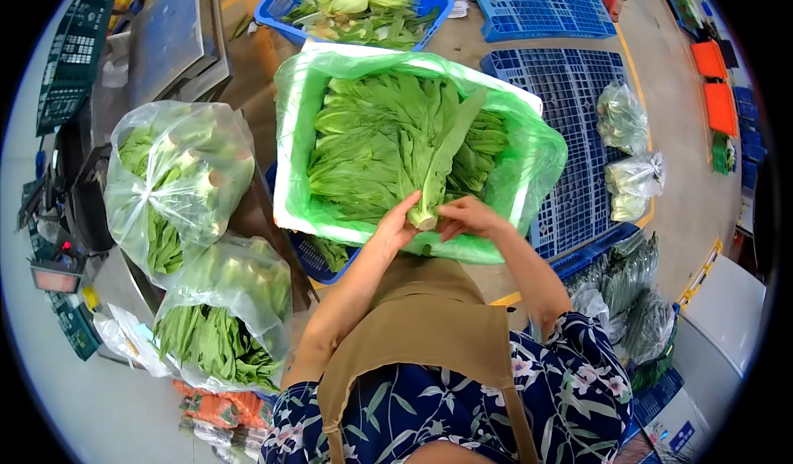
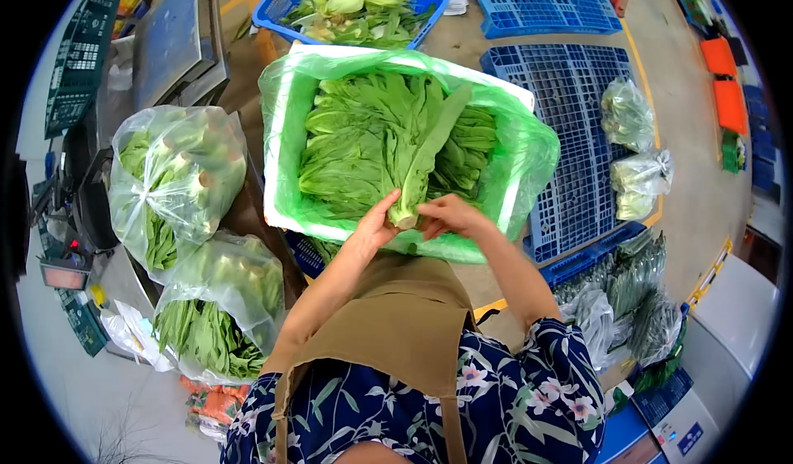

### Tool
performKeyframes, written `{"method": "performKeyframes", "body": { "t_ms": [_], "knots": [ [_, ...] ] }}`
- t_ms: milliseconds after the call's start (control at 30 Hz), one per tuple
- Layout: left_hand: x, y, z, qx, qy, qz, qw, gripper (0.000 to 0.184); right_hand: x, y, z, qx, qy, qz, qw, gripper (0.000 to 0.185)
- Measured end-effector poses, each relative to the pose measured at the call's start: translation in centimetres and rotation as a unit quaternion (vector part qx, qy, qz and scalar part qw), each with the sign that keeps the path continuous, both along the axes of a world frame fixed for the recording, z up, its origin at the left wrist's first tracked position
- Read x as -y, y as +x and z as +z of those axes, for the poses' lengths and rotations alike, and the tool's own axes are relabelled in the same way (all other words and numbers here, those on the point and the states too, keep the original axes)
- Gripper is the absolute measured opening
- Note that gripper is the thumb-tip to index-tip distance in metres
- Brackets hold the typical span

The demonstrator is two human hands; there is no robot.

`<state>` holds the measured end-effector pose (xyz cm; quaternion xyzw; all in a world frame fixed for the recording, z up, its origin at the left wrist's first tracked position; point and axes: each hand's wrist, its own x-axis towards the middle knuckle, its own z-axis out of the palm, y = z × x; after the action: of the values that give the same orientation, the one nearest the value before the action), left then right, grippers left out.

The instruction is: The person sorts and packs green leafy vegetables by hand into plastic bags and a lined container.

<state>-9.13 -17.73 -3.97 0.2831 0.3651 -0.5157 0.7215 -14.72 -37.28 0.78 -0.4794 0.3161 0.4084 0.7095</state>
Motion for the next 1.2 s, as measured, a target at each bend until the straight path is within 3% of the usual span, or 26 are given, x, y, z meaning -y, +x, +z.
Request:
{"method": "performKeyframes", "body": {
  "t_ms": [67, 100, 133, 167, 200, 233, 333, 433, 533, 567, 667, 800, 900, 1000, 1033, 1133, 1167, 1200],
  "knots": [
    [-2.0, 0.6, 1.9, 0.015, 0.011, -0.012, 1.0, 0.048, 3.9, 0.8, -2.8, 0.065, -0.242, 0.054, 0.967, 0.047],
    [-3.1, 0.6, 2.5, 0.035, 0.034, -0.023, 0.999, 0.048, 5.9, 0.8, -4.8, 0.161, -0.417, 0.058, 0.892, 0.047],
    [-4.2, 0.5, 3.0, 0.055, 0.056, -0.034, 0.996, 0.047, 8.4, 0.3, -9.3, 0.231, -0.585, 0.137, 0.765, 0.052],
    [-5.3, 0.5, 3.3, 0.072, 0.065, -0.031, 0.995, 0.051, 9.3, 1.1, -9.9, 0.241, -0.64, 0.148, 0.715, 0.063],
    [-6.3, 0.5, 3.9, 0.098, 0.084, -0.037, 0.991, 0.053, 10.6, 1.6, -11.6, 0.248, -0.642, 0.157, 0.708, 0.077],
    [-7.1, 0.5, 4.8, 0.123, 0.103, -0.043, 0.986, 0.055, 10.7, 1.9, -11.9, 0.293, -0.678, 0.2, 0.644, 0.079],
    [-8.9, 0.6, 7.7, 0.217, 0.173, -0.063, 0.959, 0.071, 10.3, 3.1, -13.3, 0.197, -0.721, 0.32, 0.582, 0.081],
    [-10.1, 0.3, 9.5, 0.325, 0.281, -0.115, 0.896, 0.083, 10.4, 3.2, -15.3, 0.17, -0.755, 0.336, 0.537, 0.081],
    [-11.0, -0.5, 9.6, 0.417, 0.457, -0.229, 0.751, 0.082, 10.8, 3.2, -15.8, 0.191, -0.757, 0.315, 0.54, 0.077],
    [-11.3, -0.8, 9.4, 0.427, 0.468, -0.215, 0.743, 0.081, 11.2, 3.0, -15.4, 0.247, -0.742, 0.256, 0.568, 0.075],
    [-11.8, -1.5, 8.6, 0.426, 0.484, -0.204, 0.737, 0.08, 12.6, 3.5, -16.4, 0.233, -0.736, 0.249, 0.585, 0.078],
    [-12.0, -1.8, 8.7, 0.404, 0.496, -0.215, 0.738, 0.081, 10.9, 5.0, -13.4, 0.196, -0.767, 0.275, 0.545, 0.071],
    [-12.2, -2.2, 8.3, 0.416, 0.501, -0.222, 0.725, 0.081, 11.6, 5.8, -16.4, 0.174, -0.79, 0.294, 0.51, 0.068],
    [-11.7, -2.4, 8.7, 0.421, 0.471, -0.121, 0.766, 0.078, 11.9, 6.0, -13.5, 0.173, -0.735, 0.306, 0.58, 0.067],
    [-11.6, -2.3, 9.2, 0.389, 0.489, -0.148, 0.767, 0.07, 12.4, 6.0, -13.2, 0.201, -0.736, 0.311, 0.567, 0.062],
    [-12.6, -3.3, 6.5, 0.401, 0.513, -0.146, 0.745, 0.063, 13.2, 6.1, -11.9, 0.237, -0.704, 0.344, 0.574, 0.059],
    [-12.9, -3.5, 5.9, 0.409, 0.536, -0.143, 0.725, 0.052, 13.5, 5.8, -12.3, 0.282, -0.714, 0.348, 0.538, 0.053],
    [-13.1, -3.6, 5.6, 0.446, 0.571, -0.149, 0.673, 0.048, 13.2, 5.8, -11.9, 0.28, -0.711, 0.358, 0.538, 0.053]
  ]
}}
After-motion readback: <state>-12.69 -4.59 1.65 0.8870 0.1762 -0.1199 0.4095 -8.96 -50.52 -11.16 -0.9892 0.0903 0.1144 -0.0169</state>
